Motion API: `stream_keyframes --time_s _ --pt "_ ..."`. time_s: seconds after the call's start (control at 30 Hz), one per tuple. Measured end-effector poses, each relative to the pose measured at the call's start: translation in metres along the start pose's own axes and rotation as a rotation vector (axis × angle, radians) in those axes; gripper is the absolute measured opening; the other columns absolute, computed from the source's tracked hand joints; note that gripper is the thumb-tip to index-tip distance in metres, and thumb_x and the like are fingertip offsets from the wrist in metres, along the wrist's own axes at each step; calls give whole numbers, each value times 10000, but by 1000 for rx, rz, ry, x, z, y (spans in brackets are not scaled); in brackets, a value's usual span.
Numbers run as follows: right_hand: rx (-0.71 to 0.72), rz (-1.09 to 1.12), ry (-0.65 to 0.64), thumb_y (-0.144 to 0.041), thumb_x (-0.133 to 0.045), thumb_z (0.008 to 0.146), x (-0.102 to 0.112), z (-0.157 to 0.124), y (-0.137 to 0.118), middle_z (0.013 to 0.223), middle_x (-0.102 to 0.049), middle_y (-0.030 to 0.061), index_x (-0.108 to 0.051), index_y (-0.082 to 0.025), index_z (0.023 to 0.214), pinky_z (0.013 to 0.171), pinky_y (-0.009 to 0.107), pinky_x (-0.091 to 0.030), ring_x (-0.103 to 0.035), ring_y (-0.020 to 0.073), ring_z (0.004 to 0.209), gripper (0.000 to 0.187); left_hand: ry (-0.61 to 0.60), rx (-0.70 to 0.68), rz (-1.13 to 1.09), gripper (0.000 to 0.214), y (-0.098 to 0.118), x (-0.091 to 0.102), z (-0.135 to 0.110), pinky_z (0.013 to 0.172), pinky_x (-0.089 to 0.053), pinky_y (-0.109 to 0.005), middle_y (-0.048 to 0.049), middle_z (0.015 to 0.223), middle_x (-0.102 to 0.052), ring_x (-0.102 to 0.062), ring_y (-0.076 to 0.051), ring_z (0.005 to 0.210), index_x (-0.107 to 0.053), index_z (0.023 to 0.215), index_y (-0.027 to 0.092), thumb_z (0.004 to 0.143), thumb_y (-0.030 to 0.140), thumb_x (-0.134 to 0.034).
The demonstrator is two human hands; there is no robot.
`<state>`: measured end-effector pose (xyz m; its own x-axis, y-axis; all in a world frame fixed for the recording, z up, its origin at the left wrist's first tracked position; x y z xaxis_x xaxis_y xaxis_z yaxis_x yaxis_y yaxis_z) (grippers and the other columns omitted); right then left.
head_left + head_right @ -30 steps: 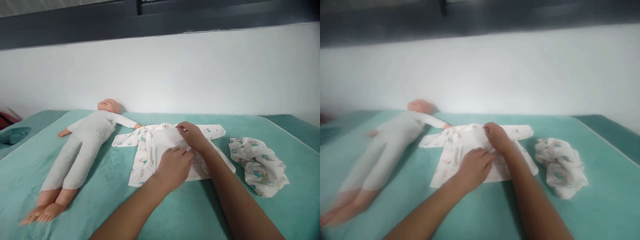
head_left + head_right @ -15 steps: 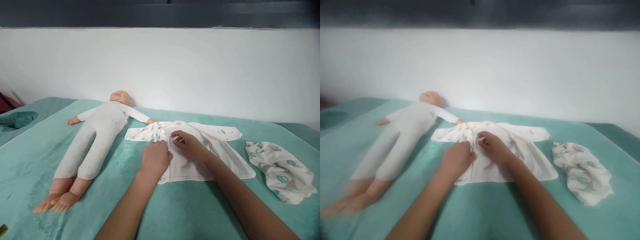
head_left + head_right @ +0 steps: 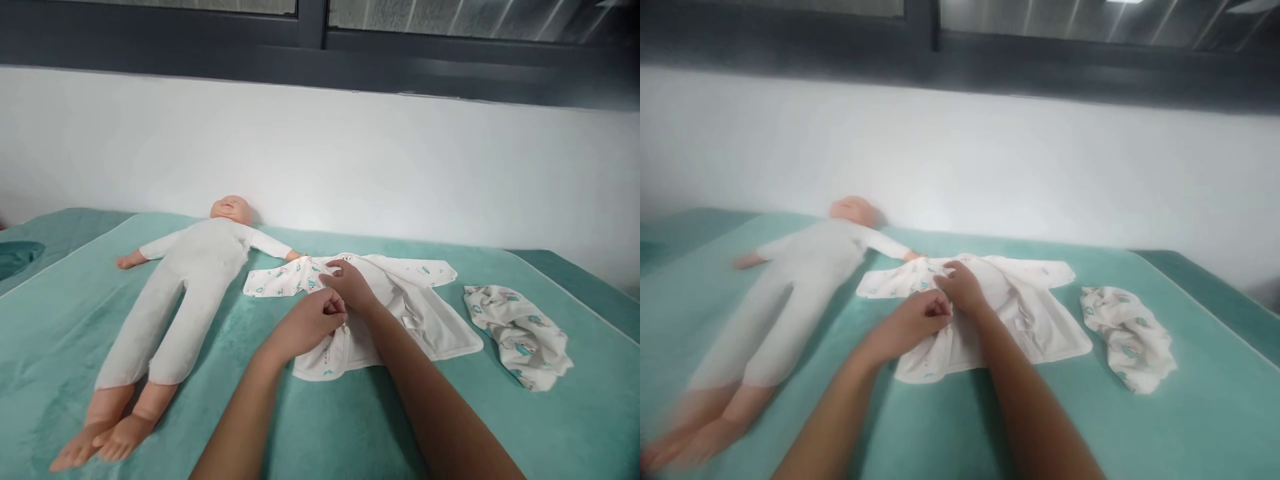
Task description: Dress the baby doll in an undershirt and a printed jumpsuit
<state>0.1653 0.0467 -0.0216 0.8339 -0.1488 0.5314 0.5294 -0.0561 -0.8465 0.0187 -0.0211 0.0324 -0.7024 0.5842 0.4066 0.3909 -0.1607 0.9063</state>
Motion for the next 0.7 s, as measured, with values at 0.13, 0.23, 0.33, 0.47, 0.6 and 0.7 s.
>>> stream_keyframes --time_s 0.13,0.23,0.33,0.47,0.6,0.7 --pt "8 21 37 -381 -585 756 3 -5 7 620 -545 -49 -619 -219 994 613 294 -420 -541 161 597 290 -50 39 -71 81 1 -2 0 633 -412 -244 29 749 -601 -582 -136 691 -556 823 207 810 279 -521" --pt "20 58 52 -388 -541 788 8 -3 7 573 -494 -68 -607 -223 961 592 287 -398 -502 149 553 248 -17 82 -143 84 -1 0 0 584 -391 -227 28 725 -562 -565 -125 662 -553 810 198 799 273 -517" --pt "48 166 69 -410 -558 790 10 -1 3 549 -455 -77 -616 -226 947 580 277 -391 -478 141 541 249 76 102 -250 86 -4 8 0 551 -375 -212 37 691 -485 -505 -108 625 -555 813 192 777 262 -520" --pt "111 318 76 -435 -582 791 8 -2 -2 611 -466 -66 -634 -230 983 634 277 -437 -498 137 595 285 174 152 -314 77 -11 27 -5 568 -405 -206 52 662 -428 -455 -95 602 -554 810 193 754 236 -522" --pt "100 393 52 -432 -598 796 0 -3 -5 706 -544 -41 -626 -227 1016 723 305 -491 -583 149 681 302 241 169 -273 115 -12 46 -16 588 -406 -202 53 681 -465 -441 -92 612 -573 857 203 757 258 -561" --pt "142 413 35 -393 -611 803 -5 -6 -10 917 -649 14 -611 -230 1068 832 340 -508 -634 175 858 311 237 175 -204 208 -16 53 -20 622 -418 -217 49 710 -518 -471 -105 634 -593 970 222 772 270 -553"
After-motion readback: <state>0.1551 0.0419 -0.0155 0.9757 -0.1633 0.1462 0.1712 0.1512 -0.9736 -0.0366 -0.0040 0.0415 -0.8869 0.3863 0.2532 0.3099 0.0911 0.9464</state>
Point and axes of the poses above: each hand's wrist, its own z-axis towards the middle knuckle, its own x-axis out of the back of the hand, y = z × x, the point moved 3 cm from there along z, towards the middle knuckle
